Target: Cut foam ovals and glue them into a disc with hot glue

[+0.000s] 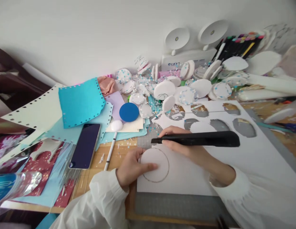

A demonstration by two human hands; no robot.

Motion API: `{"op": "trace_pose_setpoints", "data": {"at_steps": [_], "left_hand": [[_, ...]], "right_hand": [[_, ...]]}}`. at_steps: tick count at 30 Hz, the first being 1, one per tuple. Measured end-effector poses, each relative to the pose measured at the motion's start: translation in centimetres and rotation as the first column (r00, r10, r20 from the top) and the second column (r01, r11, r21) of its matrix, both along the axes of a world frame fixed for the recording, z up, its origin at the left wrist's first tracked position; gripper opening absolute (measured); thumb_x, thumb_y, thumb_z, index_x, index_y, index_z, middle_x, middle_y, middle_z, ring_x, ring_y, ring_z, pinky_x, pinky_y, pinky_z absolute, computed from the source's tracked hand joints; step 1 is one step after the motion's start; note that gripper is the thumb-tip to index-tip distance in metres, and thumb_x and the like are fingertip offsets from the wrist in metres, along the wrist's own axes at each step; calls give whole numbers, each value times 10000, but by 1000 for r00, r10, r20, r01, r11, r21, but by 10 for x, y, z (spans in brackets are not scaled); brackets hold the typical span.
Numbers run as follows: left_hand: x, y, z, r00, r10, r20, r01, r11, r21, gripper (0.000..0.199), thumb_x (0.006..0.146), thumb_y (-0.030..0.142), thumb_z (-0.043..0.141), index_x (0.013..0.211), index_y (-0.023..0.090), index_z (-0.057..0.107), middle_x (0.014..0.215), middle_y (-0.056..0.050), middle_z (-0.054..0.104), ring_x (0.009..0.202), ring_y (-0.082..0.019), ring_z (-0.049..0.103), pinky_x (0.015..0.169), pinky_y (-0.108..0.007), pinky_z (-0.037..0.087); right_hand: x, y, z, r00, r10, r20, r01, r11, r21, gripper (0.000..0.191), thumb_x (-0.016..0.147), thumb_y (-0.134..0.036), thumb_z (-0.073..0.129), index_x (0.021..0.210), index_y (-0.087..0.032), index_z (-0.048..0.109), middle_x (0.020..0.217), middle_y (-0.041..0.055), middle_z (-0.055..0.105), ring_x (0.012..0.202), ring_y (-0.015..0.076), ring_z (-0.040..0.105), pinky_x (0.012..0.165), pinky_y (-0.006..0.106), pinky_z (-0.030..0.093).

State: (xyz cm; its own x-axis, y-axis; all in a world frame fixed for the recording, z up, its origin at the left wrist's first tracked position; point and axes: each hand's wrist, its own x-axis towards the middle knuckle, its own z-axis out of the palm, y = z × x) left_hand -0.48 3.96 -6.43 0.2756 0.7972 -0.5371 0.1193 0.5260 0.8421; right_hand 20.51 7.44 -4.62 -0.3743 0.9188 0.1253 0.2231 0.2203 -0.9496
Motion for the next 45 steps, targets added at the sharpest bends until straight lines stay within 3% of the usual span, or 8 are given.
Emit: {"op": "trace_pose_setpoints", "data": {"at_steps": [2, 7, 32, 45], "left_hand": [[1, -2, 0, 1000, 20, 8, -20, 1000, 0, 355, 542, 323, 860, 719, 157, 600, 671, 7, 646, 603, -138, 587, 564, -242, 458], [1, -4, 1, 999, 25, 26, -24, 999, -27, 341, 562, 305, 846, 733, 156, 591, 690, -3, 649, 622, -140, 589, 578, -247, 465], [3, -5, -1, 996, 73, 44, -71, 997, -38, 363, 551, 273, 842, 751, 125, 578, 674, 9, 631, 614, -110, 566, 551, -220, 457], [-1, -5, -6, 1000, -12, 21, 11, 998, 59, 366, 633, 347, 804, 790, 144, 543, 714, 6, 606, 644, -113, 547, 562, -228, 432]], "right_hand": [[-4, 2, -2, 998, 56, 32, -56, 998, 14, 104, 861, -220, 571, 934, -229, 645, 937, 25, 688, 901, 189, 629, 814, 305, 479], [-6, -1, -9, 989, 92, 112, -93, 996, 2, 125, 871, -205, 563, 961, -232, 645, 935, 16, 703, 870, 172, 644, 793, 281, 491], [2, 0, -10, 966, 207, 156, -211, 977, 13, 158, 883, -188, 565, 1002, -229, 660, 946, 2, 710, 872, 145, 652, 780, 234, 480], [6, 5, -6, 952, 251, 178, -278, 949, 150, 163, 858, -127, 561, 973, -188, 659, 875, 14, 712, 757, 126, 644, 697, 222, 469]]}}
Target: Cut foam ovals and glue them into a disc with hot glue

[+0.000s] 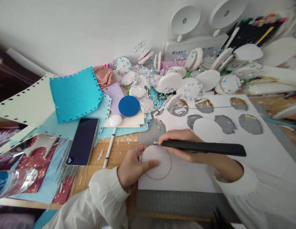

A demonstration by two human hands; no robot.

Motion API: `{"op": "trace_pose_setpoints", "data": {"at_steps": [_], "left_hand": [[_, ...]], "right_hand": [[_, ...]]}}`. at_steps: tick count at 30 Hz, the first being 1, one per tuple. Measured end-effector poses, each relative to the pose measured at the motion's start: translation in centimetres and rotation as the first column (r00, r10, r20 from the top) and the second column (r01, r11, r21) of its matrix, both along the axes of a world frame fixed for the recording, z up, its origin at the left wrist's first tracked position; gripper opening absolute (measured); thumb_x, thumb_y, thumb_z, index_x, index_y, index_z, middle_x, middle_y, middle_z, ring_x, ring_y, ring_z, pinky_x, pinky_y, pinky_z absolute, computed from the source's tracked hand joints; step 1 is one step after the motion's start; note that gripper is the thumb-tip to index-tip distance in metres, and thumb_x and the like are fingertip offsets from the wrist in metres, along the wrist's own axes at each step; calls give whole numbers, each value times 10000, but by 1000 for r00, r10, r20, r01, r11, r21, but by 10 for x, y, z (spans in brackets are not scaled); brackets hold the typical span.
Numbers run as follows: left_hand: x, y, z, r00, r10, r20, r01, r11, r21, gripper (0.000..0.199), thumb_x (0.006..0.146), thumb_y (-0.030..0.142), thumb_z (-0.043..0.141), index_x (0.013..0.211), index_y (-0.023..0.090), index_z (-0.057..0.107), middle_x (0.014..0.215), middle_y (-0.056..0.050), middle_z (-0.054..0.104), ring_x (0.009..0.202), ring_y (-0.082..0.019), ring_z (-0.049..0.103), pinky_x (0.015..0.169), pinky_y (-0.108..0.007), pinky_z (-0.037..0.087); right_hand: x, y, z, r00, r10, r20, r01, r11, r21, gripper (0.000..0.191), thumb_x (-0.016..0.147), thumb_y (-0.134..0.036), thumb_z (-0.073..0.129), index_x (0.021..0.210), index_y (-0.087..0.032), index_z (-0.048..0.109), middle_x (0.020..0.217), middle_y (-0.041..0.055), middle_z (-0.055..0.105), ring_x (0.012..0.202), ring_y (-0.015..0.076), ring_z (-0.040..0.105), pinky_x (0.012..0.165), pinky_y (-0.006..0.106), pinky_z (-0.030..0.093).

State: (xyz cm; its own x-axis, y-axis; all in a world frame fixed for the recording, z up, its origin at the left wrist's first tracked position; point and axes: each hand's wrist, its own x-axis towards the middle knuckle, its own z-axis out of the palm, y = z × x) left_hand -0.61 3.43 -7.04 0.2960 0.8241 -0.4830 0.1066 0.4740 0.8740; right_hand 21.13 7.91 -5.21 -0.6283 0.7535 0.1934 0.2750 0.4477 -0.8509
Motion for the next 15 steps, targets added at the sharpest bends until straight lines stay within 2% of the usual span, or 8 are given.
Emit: {"op": "trace_pose_setpoints", "data": {"at_steps": [15], "left_hand": [[-1, -2, -4, 995, 12, -100, -6, 998, 56, 385, 637, 395, 773, 813, 148, 536, 749, -7, 576, 711, -152, 532, 621, -273, 426]], "right_hand": [[9, -3, -2, 999, -30, 17, 31, 997, -66, 145, 841, -116, 568, 955, -195, 610, 844, -3, 663, 720, 124, 599, 656, 224, 434]]}}
